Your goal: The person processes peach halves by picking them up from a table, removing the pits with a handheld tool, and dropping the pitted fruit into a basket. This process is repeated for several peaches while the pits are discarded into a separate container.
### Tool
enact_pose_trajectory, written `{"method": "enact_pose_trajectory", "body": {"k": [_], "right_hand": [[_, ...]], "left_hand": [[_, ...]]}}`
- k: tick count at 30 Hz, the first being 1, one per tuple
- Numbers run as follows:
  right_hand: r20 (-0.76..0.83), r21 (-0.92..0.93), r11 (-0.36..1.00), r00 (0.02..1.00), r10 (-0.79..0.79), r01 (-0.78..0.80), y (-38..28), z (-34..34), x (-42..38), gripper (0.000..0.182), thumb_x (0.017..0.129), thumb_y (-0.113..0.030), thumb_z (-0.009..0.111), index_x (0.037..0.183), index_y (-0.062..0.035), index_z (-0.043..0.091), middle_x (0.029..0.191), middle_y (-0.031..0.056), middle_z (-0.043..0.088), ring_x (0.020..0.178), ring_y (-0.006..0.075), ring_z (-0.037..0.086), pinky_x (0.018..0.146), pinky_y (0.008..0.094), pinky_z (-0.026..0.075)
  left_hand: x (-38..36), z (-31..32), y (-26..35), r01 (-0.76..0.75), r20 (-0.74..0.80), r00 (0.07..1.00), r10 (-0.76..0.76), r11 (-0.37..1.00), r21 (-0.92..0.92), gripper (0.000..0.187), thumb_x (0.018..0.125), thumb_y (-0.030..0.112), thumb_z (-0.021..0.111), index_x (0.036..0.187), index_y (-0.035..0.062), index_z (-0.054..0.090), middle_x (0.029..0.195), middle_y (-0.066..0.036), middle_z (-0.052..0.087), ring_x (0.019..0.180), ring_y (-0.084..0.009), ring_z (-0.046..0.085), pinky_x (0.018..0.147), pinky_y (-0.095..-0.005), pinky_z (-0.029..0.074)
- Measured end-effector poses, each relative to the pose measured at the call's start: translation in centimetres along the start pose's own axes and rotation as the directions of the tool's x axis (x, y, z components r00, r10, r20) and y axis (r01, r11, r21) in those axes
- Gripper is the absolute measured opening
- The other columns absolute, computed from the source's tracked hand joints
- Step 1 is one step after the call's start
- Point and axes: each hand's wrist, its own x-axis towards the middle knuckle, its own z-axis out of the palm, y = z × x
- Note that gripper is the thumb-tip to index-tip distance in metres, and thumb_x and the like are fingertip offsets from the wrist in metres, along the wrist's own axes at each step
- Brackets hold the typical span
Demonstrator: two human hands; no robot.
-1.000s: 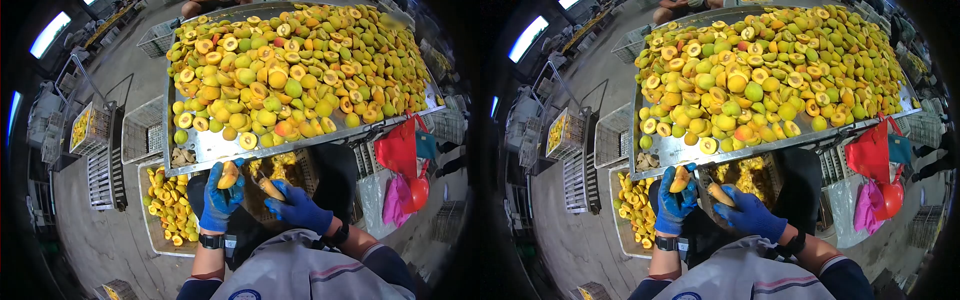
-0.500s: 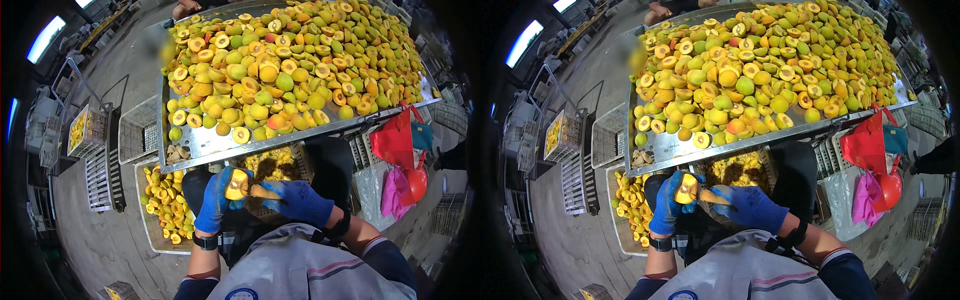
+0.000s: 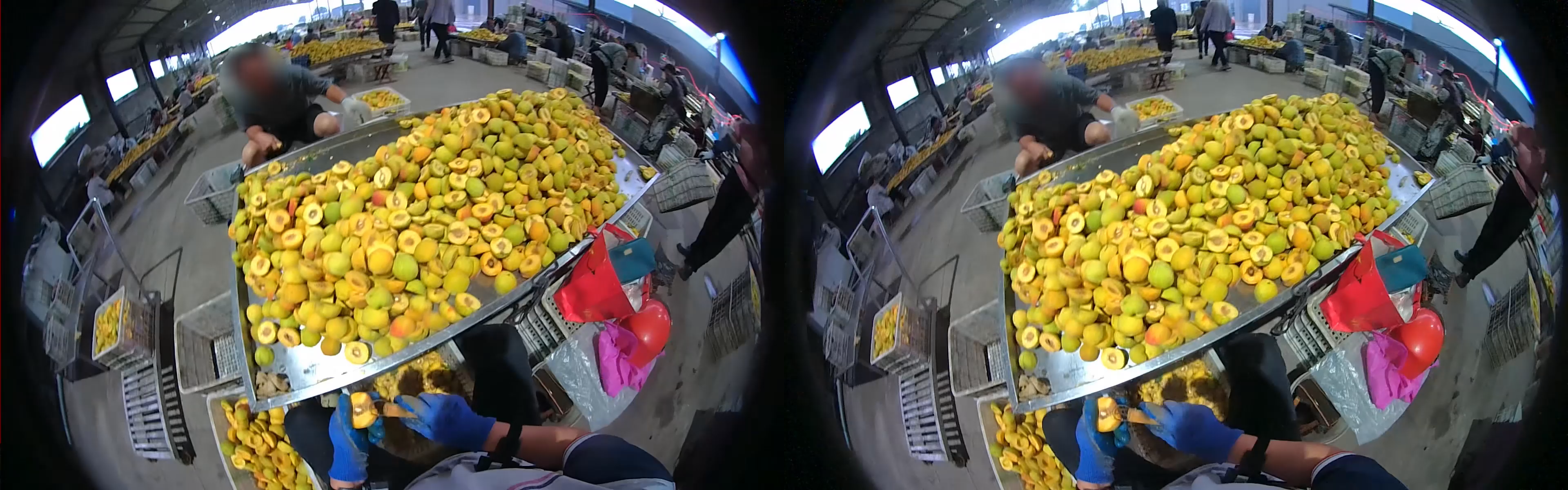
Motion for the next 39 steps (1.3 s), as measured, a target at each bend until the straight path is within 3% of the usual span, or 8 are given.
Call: {"method": "enact_pose_trajectory", "body": {"k": [9, 12, 19, 21, 31, 33, 37, 39], "right_hand": [[-0.140, 0.154, 0.974, 0.979, -0.145, 0.166, -0.9, -1.2, 0.7, 0.030, 0.087, -0.020, 0.061, 0.113, -0.0043, 0.062, 0.108, 0.0171, 0.062, 0.090, 0.0303, 0.064, 0.068, 0.0344, 0.054], [0.301, 0.603, 0.669, 0.901, 0.313, -0.434, -1.7, -1.9, 0.9, 0.040, 0.085, -0.023, 0.062, 0.119, -0.0024, 0.056, 0.101, 0.0222, 0.064, 0.090, 0.0379, 0.064, 0.077, 0.0396, 0.051], [0.318, 0.532, 0.742, 0.909, 0.270, -0.407, -2.6, -2.7, 1.5, 0.042, 0.087, -0.024, 0.061, 0.122, -0.0016, 0.053, 0.095, 0.0240, 0.064, 0.086, 0.0398, 0.064, 0.072, 0.0419, 0.051], [0.153, 0.495, 0.847, 0.979, 0.134, -0.193, -2.2, -2.2, 1.4, 0.042, 0.086, -0.020, 0.066, 0.117, 0.0064, 0.054, 0.089, 0.0236, 0.063, 0.078, 0.0364, 0.065, 0.068, 0.0377, 0.051], [0.253, 0.415, 0.867, 0.951, 0.180, -0.275, -2.3, -1.8, 1.1, 0.042, 0.085, -0.022, 0.067, 0.114, 0.0060, 0.055, 0.092, 0.0247, 0.063, 0.081, 0.0392, 0.064, 0.067, 0.0411, 0.052], [0.228, 0.373, 0.899, 0.962, 0.152, -0.230, -2.4, -1.7, 1.1, 0.040, 0.085, -0.022, 0.066, 0.112, 0.0046, 0.055, 0.089, 0.0234, 0.063, 0.077, 0.0389, 0.064, 0.065, 0.0419, 0.052], [0.251, 0.249, 0.945, 0.956, 0.149, -0.213, -2.4, -1.8, 1.0, 0.037, 0.085, -0.021, 0.065, 0.111, 0.0034, 0.055, 0.087, 0.0230, 0.063, 0.076, 0.0385, 0.064, 0.063, 0.0418, 0.052], [0.210, 0.306, 0.931, 0.968, 0.140, -0.201, -2.5, -1.4, 0.8, 0.036, 0.087, -0.025, 0.062, 0.111, 0.0008, 0.053, 0.083, 0.0220, 0.063, 0.072, 0.0377, 0.064, 0.058, 0.0425, 0.051]], "left_hand": [[-1.0, 2.5, 0.6, -0.103, -0.003, 0.995, 0.103, 0.995, -0.014, 0.050, 0.099, 0.048, 0.042, 0.115, 0.0021, 0.057, 0.081, -0.007, 0.064, 0.063, -0.0154, 0.061, 0.053, -0.0268, 0.050], [-0.7, 0.8, 1.3, 0.008, 0.166, 0.986, 0.008, 0.996, -0.091, 0.053, 0.100, 0.048, 0.040, 0.118, 0.0008, 0.056, 0.086, -0.008, 0.066, 0.066, -0.0166, 0.064, 0.055, -0.0265, 0.051], [-1.2, 2.2, 2.6, 0.022, 0.036, 0.999, -0.020, 0.996, -0.081, 0.056, 0.098, 0.051, 0.042, 0.110, 0.0001, 0.061, 0.089, -0.009, 0.067, 0.074, -0.0164, 0.067, 0.061, -0.0275, 0.057], [-1.6, 2.3, 2.9, 0.035, 0.069, 0.997, -0.035, 0.999, 0.011, 0.049, 0.102, 0.044, 0.036, 0.114, 0.0020, 0.059, 0.094, -0.008, 0.067, 0.079, -0.0148, 0.066, 0.058, -0.0219, 0.054], [-1.4, 1.4, 1.4, 0.055, 0.041, 0.998, -0.054, 0.998, -0.029, 0.046, 0.102, 0.041, 0.038, 0.119, 0.0020, 0.054, 0.097, -0.009, 0.067, 0.080, -0.0143, 0.067, 0.059, -0.0217, 0.054], [-1.5, 1.2, 0.0, -0.313, 0.087, 0.949, 0.302, 0.895, 0.317, 0.042, 0.102, 0.034, 0.041, 0.127, 0.0006, 0.048, 0.104, -0.012, 0.066, 0.086, -0.0169, 0.066, 0.067, -0.0255, 0.056], [-1.7, 1.6, 0.2, -0.354, 0.064, 0.933, 0.354, 0.873, 0.334, 0.043, 0.099, 0.037, 0.049, 0.114, -0.0025, 0.056, 0.093, -0.012, 0.067, 0.080, -0.0145, 0.065, 0.065, -0.0258, 0.057], [-0.6, 0.7, 0.7, 0.085, 0.006, 0.996, -0.086, 0.969, -0.231, 0.042, 0.100, 0.037, 0.048, 0.112, -0.0027, 0.057, 0.092, -0.012, 0.067, 0.077, -0.0147, 0.065, 0.068, -0.0260, 0.056]]}}
